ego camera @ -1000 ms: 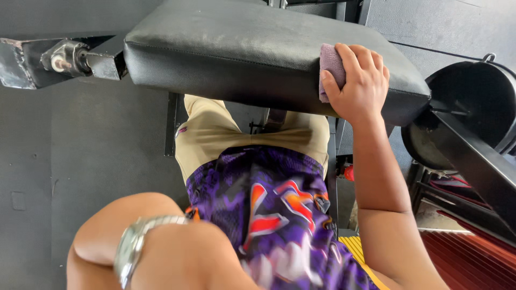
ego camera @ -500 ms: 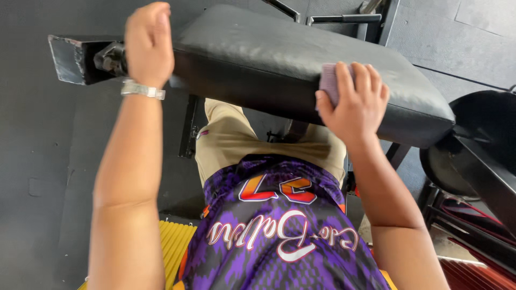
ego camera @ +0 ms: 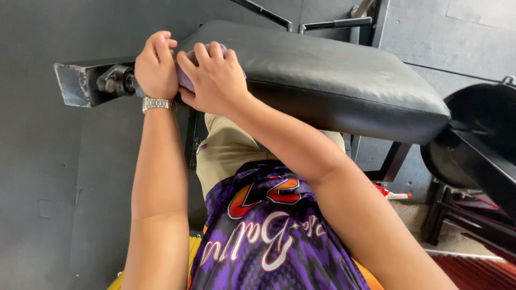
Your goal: The person wipes down the upholstered armrest of a gym machine with a purple cloth, then folds the cloth and continues wiping different areas of the surface.
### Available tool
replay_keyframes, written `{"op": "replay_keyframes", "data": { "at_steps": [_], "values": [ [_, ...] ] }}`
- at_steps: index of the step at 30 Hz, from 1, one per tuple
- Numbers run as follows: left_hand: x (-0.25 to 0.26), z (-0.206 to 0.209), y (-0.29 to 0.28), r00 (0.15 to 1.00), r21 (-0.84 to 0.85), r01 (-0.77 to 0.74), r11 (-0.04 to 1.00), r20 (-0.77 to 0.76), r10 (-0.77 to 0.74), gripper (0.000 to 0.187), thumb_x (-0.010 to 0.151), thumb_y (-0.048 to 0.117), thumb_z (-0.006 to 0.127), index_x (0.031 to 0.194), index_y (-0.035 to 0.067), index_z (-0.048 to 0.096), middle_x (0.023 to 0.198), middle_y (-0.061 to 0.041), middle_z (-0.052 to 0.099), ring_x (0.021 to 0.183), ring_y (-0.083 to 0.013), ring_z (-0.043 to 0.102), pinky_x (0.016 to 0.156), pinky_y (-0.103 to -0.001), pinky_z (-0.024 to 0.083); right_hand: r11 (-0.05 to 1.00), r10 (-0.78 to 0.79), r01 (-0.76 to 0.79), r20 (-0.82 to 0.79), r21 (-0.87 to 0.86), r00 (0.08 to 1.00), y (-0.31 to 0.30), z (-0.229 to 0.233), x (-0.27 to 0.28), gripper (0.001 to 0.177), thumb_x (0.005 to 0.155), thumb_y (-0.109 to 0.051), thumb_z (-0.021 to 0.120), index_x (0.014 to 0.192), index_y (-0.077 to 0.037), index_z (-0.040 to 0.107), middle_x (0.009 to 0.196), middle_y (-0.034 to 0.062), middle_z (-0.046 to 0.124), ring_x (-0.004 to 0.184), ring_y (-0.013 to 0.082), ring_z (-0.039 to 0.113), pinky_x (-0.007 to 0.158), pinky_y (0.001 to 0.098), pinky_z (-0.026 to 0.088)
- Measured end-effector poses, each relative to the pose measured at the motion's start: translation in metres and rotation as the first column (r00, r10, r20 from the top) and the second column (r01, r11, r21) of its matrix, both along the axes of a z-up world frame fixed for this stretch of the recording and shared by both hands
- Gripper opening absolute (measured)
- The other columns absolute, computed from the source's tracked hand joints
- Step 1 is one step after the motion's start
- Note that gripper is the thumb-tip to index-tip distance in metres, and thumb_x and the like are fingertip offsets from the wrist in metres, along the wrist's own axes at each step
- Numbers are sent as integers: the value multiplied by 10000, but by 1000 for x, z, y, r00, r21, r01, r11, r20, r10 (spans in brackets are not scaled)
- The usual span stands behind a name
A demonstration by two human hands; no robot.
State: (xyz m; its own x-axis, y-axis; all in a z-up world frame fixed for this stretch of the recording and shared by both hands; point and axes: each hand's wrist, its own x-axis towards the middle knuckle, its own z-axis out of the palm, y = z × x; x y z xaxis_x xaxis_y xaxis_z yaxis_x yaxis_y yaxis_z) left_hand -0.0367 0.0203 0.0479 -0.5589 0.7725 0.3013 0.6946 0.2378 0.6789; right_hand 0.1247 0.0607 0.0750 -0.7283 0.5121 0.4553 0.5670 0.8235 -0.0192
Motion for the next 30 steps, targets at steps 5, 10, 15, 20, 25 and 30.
{"op": "replay_keyframes", "data": {
  "at_steps": [5,10,15,20,25,30],
  "values": [
    [2,2,0,998,-165,-60,985,-1,61,528,1138,516,373,1188,250,826,1076,57,902,985,-316,824,816,-482,561,929,133,-107,51,-353,990,22,5,55,591,895,-637,772,1331,-256,659,1228,90,685,1147,436,660,781,589,564],
    [-3,-9,4,969,-278,52,959,-217,-116,307,1072,323,524,969,134,744,866,-155,771,815,-477,699,708,-612,516,986,73,-69,22,-154,997,34,36,166,455,965,-484,852,1240,-130,773,1135,115,737,1050,377,710,895,487,566],
    [7,9,3,338,-290,344,893,-850,-405,485,1109,587,451,991,160,649,787,-9,636,693,-278,578,695,-431,408,972,-232,234,139,3,963,58,-10,328,347,1121,-451,756,1283,-161,853,1265,65,845,1183,315,790,986,453,591],
    [12,-14,6,159,-474,600,644,-718,-677,700,1160,695,470,1596,162,592,1540,-142,674,1218,-387,669,964,-475,572,674,-559,593,220,-441,799,88,-37,479,443,1306,-323,651,1466,79,743,1381,309,656,1166,529,649,948,614,496],
    [11,-16,11,198,-391,677,624,-719,-666,757,1172,697,303,1598,148,604,1508,-175,687,1126,-390,683,940,-490,552,466,-711,656,190,-594,677,85,-21,463,659,1291,-391,519,1725,105,516,1490,446,633,1319,615,593,1057,602,420],
    [12,-18,12,202,-409,666,624,-706,-679,753,1153,709,352,1607,163,604,1521,-175,682,1148,-407,691,942,-500,551,786,-604,618,249,25,757,79,-39,431,433,1261,-511,742,1509,-176,860,1383,102,813,1147,411,747,839,545,538]
  ]
}}
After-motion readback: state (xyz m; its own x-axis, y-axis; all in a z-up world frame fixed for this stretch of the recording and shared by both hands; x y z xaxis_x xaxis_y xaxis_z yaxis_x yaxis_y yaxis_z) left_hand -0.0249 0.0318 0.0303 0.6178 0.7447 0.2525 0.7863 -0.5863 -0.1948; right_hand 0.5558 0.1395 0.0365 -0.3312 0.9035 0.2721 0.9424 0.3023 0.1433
